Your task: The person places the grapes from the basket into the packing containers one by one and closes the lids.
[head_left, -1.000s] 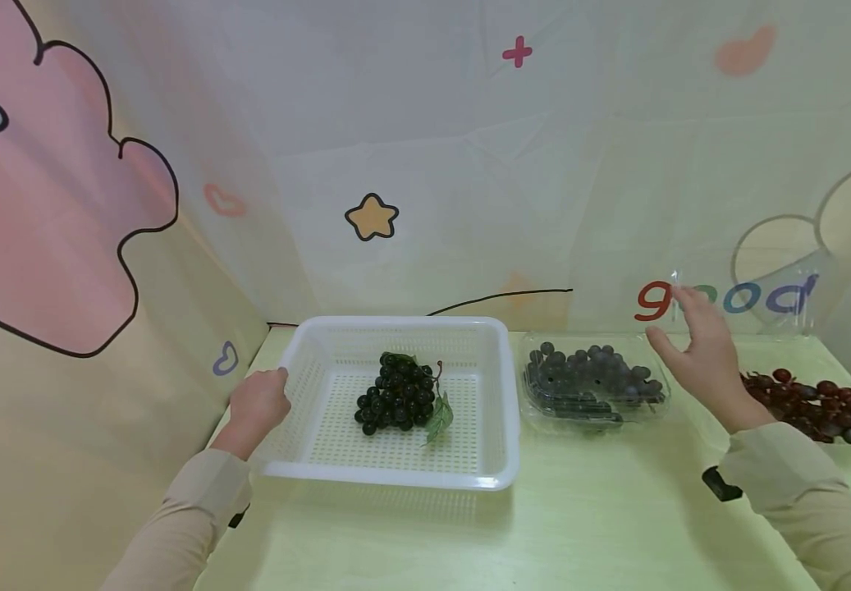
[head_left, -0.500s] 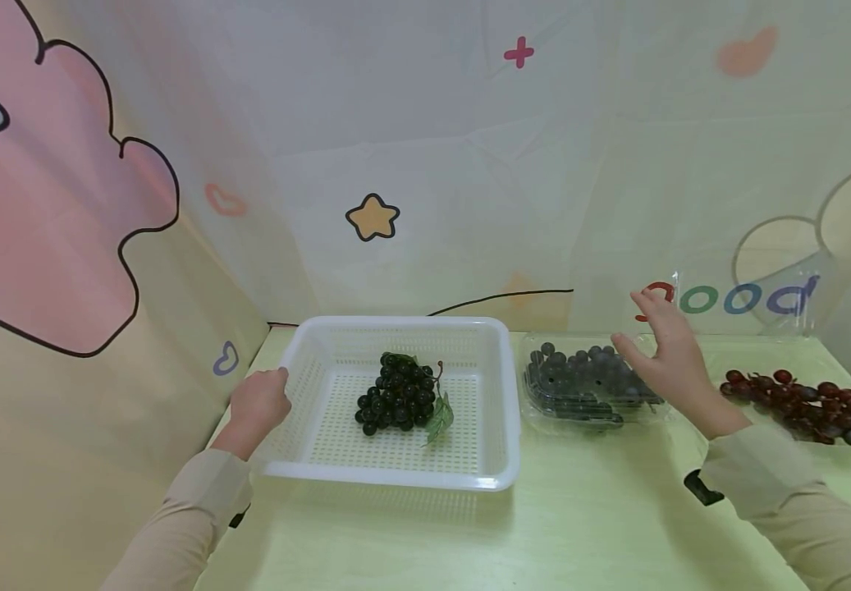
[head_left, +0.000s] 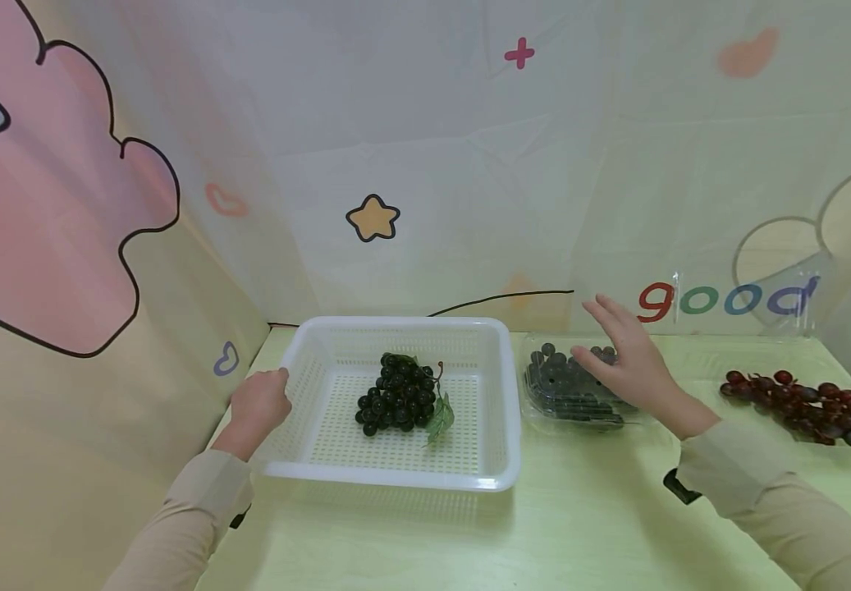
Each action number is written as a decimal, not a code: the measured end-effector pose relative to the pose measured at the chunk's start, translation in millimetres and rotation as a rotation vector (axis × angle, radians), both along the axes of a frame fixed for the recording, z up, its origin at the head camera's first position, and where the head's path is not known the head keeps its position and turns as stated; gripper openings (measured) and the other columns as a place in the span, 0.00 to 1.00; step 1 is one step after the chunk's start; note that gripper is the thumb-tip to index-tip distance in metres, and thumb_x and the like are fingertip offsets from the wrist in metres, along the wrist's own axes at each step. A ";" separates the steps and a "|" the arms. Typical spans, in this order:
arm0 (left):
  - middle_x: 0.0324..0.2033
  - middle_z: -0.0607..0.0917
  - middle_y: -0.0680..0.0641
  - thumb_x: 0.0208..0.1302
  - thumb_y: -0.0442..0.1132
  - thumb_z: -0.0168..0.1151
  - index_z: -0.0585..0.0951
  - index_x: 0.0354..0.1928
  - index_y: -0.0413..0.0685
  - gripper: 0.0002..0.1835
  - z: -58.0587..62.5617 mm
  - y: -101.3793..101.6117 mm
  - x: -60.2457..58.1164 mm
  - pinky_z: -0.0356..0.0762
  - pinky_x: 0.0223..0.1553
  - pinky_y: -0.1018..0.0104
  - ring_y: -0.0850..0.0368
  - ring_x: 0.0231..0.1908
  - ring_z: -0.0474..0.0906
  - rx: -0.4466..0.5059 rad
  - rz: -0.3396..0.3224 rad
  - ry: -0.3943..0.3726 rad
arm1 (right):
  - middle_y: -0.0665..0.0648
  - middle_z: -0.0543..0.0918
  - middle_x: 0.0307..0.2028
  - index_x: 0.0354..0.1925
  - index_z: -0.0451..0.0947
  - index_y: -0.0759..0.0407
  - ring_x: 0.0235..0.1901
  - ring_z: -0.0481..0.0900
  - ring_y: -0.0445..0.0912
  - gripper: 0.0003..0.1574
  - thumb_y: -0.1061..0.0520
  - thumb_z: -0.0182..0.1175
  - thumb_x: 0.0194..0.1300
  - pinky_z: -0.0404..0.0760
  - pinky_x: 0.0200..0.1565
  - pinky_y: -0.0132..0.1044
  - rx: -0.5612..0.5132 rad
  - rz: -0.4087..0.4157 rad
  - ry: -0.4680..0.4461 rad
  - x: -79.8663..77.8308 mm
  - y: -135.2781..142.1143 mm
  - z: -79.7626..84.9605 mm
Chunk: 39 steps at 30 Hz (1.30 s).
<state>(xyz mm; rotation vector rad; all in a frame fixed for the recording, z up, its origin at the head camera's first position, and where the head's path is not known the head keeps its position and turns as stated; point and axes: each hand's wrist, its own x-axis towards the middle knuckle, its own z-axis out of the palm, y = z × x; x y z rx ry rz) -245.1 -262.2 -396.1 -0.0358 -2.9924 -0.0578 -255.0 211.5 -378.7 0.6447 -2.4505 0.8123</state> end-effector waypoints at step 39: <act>0.21 0.77 0.40 0.47 0.28 0.53 0.71 0.26 0.39 0.02 -1.6 -1.6 -1.5 0.67 0.18 0.57 0.45 0.22 0.73 0.001 -0.003 -0.005 | 0.63 0.53 0.65 0.64 0.55 0.57 0.64 0.53 0.60 0.43 0.45 0.58 0.55 0.59 0.57 0.58 0.166 0.277 -0.177 -6.3 -97.5 -8.0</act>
